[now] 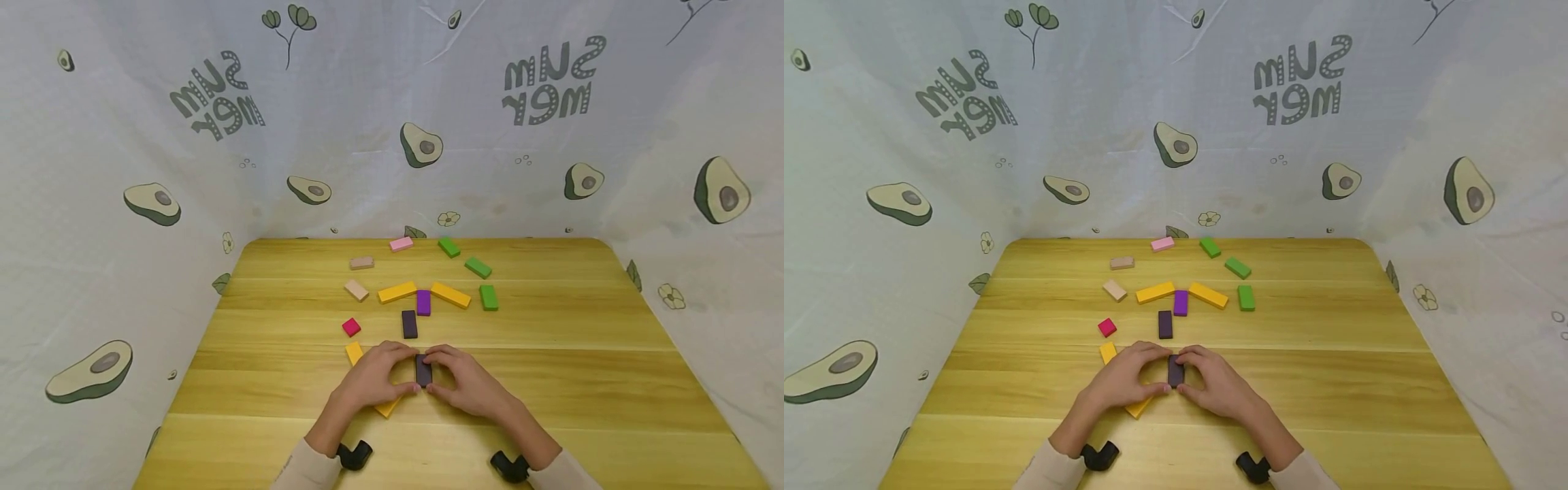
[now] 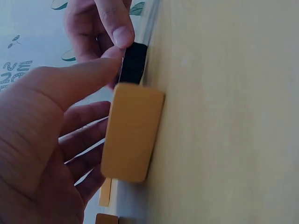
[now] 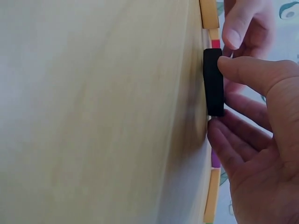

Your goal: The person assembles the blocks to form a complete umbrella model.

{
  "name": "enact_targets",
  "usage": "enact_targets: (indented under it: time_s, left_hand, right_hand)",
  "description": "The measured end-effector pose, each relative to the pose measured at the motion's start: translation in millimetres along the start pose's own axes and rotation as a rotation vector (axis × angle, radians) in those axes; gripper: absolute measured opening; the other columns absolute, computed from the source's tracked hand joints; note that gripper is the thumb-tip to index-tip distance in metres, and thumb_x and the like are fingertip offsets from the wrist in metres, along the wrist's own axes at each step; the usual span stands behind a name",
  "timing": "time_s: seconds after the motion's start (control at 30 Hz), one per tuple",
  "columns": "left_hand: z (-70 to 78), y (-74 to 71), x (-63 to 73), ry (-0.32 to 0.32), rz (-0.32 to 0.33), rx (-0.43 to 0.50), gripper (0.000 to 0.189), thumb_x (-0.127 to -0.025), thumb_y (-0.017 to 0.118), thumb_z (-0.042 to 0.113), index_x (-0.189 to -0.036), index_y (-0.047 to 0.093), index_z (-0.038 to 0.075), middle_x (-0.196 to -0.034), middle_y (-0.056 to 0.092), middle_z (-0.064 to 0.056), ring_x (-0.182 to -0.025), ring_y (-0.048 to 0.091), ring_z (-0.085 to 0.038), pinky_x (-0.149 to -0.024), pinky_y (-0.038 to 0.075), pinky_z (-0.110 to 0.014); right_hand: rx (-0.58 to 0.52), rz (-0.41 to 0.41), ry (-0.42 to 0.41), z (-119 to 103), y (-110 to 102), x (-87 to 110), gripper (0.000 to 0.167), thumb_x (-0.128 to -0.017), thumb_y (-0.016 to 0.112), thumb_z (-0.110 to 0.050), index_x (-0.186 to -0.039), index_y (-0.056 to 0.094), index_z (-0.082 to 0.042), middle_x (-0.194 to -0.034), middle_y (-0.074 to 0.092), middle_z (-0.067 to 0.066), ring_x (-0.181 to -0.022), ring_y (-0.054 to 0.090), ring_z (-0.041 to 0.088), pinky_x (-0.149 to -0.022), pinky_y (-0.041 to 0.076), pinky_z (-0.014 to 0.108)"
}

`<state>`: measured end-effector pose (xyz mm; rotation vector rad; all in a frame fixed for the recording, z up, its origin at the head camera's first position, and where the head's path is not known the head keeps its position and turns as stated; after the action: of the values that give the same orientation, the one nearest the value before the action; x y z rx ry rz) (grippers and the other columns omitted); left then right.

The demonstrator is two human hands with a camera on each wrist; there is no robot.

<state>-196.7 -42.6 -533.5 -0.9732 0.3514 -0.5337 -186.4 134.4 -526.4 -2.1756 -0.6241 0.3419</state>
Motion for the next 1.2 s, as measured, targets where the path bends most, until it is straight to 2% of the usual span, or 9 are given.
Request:
enact_targets:
  time_s: [0.5, 0.73, 0.97, 1.2]
  left_hand:
    - [5.2, 1.3, 0.7, 0.004, 0.046, 0.024, 0.055, -0.092, 0.076, 0.047, -0.14, 0.066, 0.023, -0.134, 0.068, 0.006, -0.126, 0.06, -0.014, -0.109, 0.051, -0.036]
    - [4.3, 2.6, 0.9, -0.01, 0.055, 0.038, 0.054, -0.091, 0.077, 0.048, -0.138, 0.067, 0.025, -0.132, 0.069, 0.007, -0.124, 0.061, -0.013, -0.107, 0.052, -0.036]
    - [3.8, 2.5, 1.0, -0.028, 0.063, 0.05, 0.052, -0.092, 0.075, 0.048, -0.137, 0.068, 0.024, -0.131, 0.07, 0.007, -0.124, 0.061, -0.013, -0.108, 0.051, -0.036]
    - [2.9, 3.2, 1.1, -0.043, 0.06, 0.052, 0.05, -0.093, 0.074, 0.048, -0.138, 0.068, 0.026, -0.132, 0.069, 0.007, -0.126, 0.061, -0.013, -0.108, 0.051, -0.037]
  right_hand:
    - [-0.019, 0.012, -0.035, -2.7, -0.1, 1.7, 0.042, -0.092, 0.079, -0.027, -0.131, 0.068, -0.014, -0.137, 0.062, 0.0, -0.13, 0.06, 0.021, -0.111, 0.05, 0.045]
    - [-0.008, 0.037, 0.003, 3.1, -7.6, -0.6, 0.042, -0.093, 0.077, -0.029, -0.132, 0.068, -0.014, -0.138, 0.062, 0.001, -0.13, 0.061, 0.023, -0.111, 0.05, 0.047]
    - [-0.026, 0.117, -0.026, 11.3, -25.8, -18.9, 0.044, -0.093, 0.079, -0.024, -0.132, 0.066, -0.008, -0.136, 0.066, 0.006, -0.123, 0.065, 0.025, -0.102, 0.056, 0.046]
    - [-0.061, 0.13, -0.022, 18.8, -35.7, -42.5, 0.049, -0.093, 0.078, -0.022, -0.136, 0.063, -0.006, -0.138, 0.065, 0.008, -0.124, 0.064, 0.028, -0.102, 0.056, 0.046]
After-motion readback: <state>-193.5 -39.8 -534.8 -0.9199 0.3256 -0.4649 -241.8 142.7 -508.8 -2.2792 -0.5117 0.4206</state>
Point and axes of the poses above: each hand's wrist, its own x-axis away from the middle knuckle, its own y-axis out of the palm, z = x × y, the point moved 6 cm from there along -x, towards the middle knuckle
